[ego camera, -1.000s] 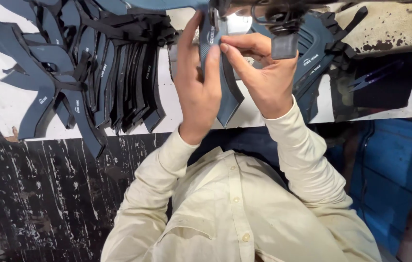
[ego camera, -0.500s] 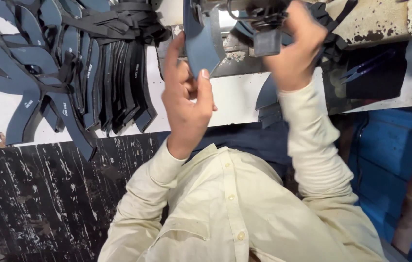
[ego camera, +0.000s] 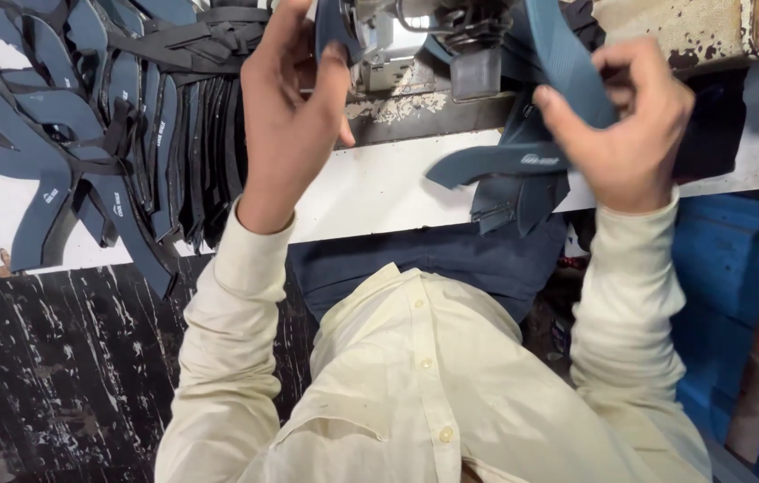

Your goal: Stitching together pieces of shoe uppers using an industrial sewing machine.

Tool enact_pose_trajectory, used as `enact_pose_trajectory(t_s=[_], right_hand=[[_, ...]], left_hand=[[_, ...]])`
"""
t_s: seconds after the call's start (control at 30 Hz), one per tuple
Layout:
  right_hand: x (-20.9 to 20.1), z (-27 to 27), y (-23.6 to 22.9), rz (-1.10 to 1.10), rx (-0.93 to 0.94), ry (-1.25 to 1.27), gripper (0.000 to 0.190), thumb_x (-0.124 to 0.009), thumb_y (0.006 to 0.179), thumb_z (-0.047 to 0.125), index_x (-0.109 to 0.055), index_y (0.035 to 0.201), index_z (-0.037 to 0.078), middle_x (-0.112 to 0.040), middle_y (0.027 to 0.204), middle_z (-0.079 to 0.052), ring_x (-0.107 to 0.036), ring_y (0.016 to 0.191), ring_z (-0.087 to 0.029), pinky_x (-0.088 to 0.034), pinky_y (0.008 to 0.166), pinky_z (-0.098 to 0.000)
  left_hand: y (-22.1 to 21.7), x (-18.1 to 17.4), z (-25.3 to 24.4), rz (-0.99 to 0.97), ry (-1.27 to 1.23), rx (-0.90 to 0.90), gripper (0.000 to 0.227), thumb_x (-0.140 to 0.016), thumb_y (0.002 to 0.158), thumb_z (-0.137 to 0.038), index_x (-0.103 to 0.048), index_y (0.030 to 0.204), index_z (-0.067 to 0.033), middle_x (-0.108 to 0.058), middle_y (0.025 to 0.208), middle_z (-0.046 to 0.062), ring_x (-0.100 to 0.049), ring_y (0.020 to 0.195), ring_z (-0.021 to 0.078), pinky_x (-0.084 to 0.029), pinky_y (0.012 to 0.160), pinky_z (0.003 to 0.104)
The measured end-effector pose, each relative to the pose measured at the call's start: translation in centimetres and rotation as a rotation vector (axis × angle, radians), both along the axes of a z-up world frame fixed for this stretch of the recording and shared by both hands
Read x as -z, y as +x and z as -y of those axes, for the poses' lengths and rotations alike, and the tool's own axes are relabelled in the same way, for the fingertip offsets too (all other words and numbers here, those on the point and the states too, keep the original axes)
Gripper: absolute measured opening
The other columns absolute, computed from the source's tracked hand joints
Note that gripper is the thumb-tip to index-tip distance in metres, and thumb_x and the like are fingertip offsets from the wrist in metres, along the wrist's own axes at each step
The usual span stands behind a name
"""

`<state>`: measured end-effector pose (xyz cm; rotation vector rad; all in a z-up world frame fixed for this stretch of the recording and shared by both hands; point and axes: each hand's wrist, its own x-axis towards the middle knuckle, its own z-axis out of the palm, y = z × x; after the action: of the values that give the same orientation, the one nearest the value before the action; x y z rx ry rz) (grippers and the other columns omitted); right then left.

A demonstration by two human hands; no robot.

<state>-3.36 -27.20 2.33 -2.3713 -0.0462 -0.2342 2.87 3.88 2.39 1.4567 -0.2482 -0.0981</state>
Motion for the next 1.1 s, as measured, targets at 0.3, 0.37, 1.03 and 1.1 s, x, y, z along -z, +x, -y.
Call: enact_pose_trajectory(t_s=[0.3,0.37,1.03,1.1], right_hand=[[2.9,-10.2,-6.2,0.030,-0.063,0.492,0.048,-0.087,0.090,0.002,-0.048,0.119,0.002,-0.062,0.109,-0.011,-0.067,0.092,-0.013,-0.059,0.080,-0.0249],[2.5,-11.6,-6.0,-0.060,-0.086,0.498,0.051,-0.089,0.086,0.006,-0.049,0.118,0.002,-0.064,0.103,-0.009,-0.067,0.086,-0.011,-0.056,0.075,-0.0228],[1.3,-13.2,2.9,-0.075,-0.176,0.924,0.016,-0.070,0.110,-0.006,-0.069,0.125,-0.006,-0.073,0.116,-0.008,-0.072,0.100,-0.010,-0.057,0.087,-0.0188],[1.2,-13.2,2.8,-0.066,-0.177,0.900,0.016,-0.070,0.109,-0.006,-0.069,0.125,-0.006,-0.073,0.115,-0.008,-0.072,0.099,-0.009,-0.057,0.086,-0.0189]], left_hand=[[-7.8,1.0,2.0,0.061,0.238,-0.187,0.030,-0.060,0.117,-0.005,-0.053,0.146,-0.0097,-0.058,0.086,-0.002,-0.057,0.076,0.0043,-0.040,0.065,0.016],[-9.6,1.1,2.5,0.050,0.257,-0.170,0.025,-0.059,0.119,-0.005,-0.054,0.143,-0.0107,-0.060,0.089,-0.001,-0.060,0.079,0.0045,-0.044,0.068,0.015],[-6.1,2.8,3.7,0.001,0.046,-0.338,0.039,-0.058,0.116,-0.003,-0.048,0.154,-0.0070,-0.062,0.146,-0.002,-0.048,0.071,-0.0016,-0.041,0.060,0.016],[-5.7,3.5,3.8,0.015,0.065,-0.342,0.039,-0.059,0.117,-0.003,-0.048,0.154,-0.0072,-0.063,0.146,-0.002,-0.051,0.072,-0.0013,-0.042,0.061,0.016]])
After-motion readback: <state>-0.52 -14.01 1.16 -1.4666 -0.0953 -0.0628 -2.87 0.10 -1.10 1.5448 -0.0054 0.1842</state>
